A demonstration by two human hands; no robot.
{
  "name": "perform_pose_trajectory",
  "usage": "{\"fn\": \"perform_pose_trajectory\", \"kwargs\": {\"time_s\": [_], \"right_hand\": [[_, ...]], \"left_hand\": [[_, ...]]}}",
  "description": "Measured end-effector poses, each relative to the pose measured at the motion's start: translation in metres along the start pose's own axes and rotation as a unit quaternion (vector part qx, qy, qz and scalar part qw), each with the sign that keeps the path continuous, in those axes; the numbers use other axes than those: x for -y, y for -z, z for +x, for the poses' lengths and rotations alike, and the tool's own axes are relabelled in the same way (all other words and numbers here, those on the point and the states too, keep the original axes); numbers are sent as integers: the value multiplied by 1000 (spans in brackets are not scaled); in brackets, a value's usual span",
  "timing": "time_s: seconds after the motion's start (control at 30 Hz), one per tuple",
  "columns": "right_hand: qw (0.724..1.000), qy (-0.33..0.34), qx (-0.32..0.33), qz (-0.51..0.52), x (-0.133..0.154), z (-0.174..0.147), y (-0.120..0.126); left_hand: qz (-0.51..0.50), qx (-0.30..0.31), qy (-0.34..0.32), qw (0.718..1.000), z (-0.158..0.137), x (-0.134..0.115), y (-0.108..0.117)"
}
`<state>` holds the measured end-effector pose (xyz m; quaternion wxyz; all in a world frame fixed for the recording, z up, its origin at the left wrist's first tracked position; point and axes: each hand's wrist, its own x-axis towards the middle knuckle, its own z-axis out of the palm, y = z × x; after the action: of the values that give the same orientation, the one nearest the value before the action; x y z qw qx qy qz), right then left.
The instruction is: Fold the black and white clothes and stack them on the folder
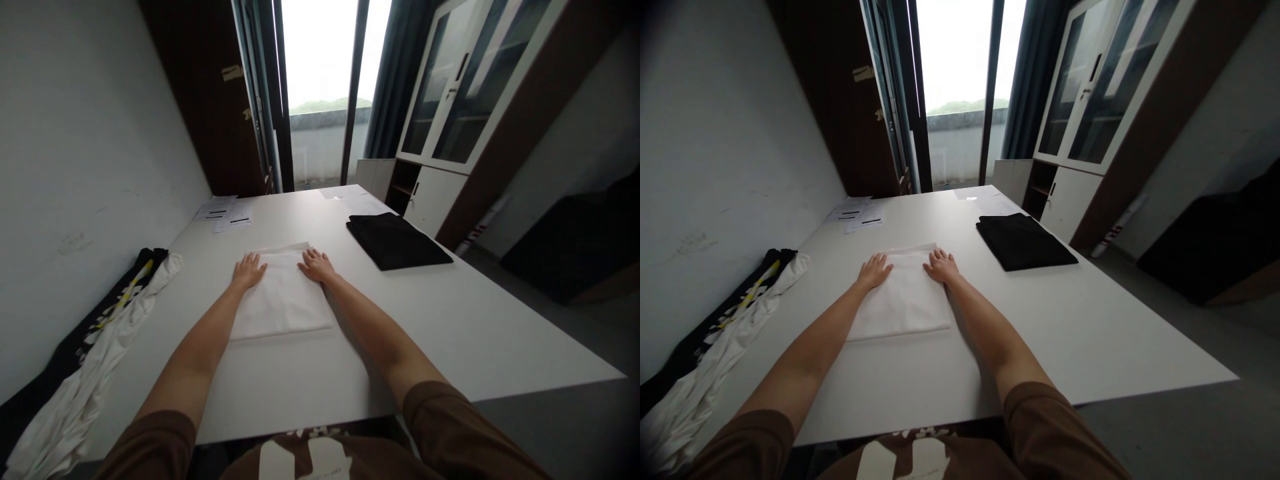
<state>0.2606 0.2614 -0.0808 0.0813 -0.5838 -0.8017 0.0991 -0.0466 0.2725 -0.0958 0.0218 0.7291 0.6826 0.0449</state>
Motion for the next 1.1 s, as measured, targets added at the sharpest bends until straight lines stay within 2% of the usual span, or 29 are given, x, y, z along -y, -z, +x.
{"fn": "perform_pose_trajectory", "kwargs": {"time_s": [0.13,0.2,0.33,0.4,0.47,0.53,0.6,0.7,0.8,0.9,1.0,1.1], "right_hand": [[1000,-8,-11,-2,4,-1,3],[1000,12,-28,-10,13,-4,5],[992,118,-41,-11,49,-16,1],[984,177,-28,-8,68,-22,-5],[978,208,-11,-11,79,-24,-10],[981,193,2,-15,77,-22,-12],[989,145,8,-17,63,-16,-9],[998,61,10,-18,28,-8,0],[1000,-19,2,-25,-9,-5,8],[997,-60,-25,-31,-32,-6,10],[997,-60,-39,-33,-36,-6,8],[997,-46,-47,-32,-30,-5,6]], "left_hand": [[6,-2,4,1000,-19,29,1],[10,-5,0,1000,-29,39,1],[15,-18,-6,1000,-43,50,1],[14,-28,0,1000,-48,52,1],[12,-38,8,999,-54,52,1],[12,-49,11,999,-61,50,3],[15,-61,8,998,-67,46,6],[22,-82,-2,996,-75,34,16],[28,-104,-27,994,-84,11,28],[15,-109,-108,988,-98,-25,33],[-9,-34,-226,974,-113,-61,27],[-15,34,-262,964,-118,-80,19]]}}
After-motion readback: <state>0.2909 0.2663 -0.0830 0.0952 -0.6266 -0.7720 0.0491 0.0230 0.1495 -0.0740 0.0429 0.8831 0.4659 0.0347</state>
